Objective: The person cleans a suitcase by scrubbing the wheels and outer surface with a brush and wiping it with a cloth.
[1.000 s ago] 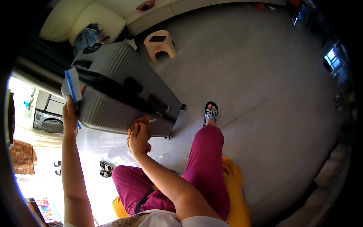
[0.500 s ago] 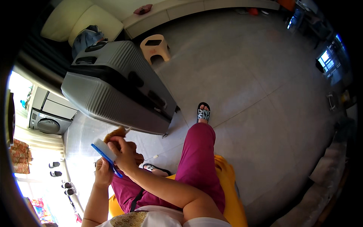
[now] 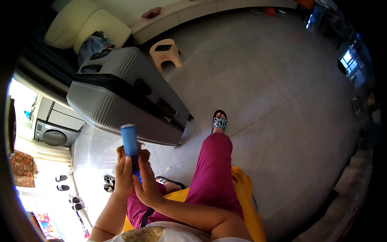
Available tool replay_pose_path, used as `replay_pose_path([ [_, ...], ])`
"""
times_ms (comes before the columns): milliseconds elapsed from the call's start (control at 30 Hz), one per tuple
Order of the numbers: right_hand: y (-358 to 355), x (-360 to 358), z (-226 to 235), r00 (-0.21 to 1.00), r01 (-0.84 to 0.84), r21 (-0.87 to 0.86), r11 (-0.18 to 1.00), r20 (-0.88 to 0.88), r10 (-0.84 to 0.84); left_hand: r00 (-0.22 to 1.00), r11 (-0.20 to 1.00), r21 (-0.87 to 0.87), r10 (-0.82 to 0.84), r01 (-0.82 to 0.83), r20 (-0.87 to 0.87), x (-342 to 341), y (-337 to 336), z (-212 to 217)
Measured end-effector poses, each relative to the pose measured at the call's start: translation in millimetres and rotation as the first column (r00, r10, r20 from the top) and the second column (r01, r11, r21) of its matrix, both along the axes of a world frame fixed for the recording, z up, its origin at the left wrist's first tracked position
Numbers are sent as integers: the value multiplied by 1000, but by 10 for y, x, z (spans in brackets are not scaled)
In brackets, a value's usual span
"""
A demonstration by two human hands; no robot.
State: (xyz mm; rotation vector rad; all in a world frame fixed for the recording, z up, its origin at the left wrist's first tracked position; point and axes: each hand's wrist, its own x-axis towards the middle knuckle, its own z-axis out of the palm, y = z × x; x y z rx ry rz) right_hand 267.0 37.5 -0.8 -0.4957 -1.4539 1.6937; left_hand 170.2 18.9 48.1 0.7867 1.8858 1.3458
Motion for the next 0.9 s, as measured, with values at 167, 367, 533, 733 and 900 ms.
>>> replay_pose_path([
  [167,272,-116,-208,964,209,-84,974,187,-191,755,904,-204,-426,376,-499,6,388,-22],
  [367,809,-232,-574,893,228,-760,609,-86,-441,359,775,-441,-611,453,-705,-139,1083,159],
  [533,1200,-591,-1524,900,427,-891,153,403,-167,270,664,-660,-747,352,-607,-144,1563,-62],
  [733,1170,-1038,-2452,778,621,-699,354,605,-170,503,614,-786,-702,68,-505,-326,1879,-719],
  [900,1162,-1405,-3188,723,690,-683,240,631,-280,858,739,-653,-434,164,-275,-582,2017,-1195],
])
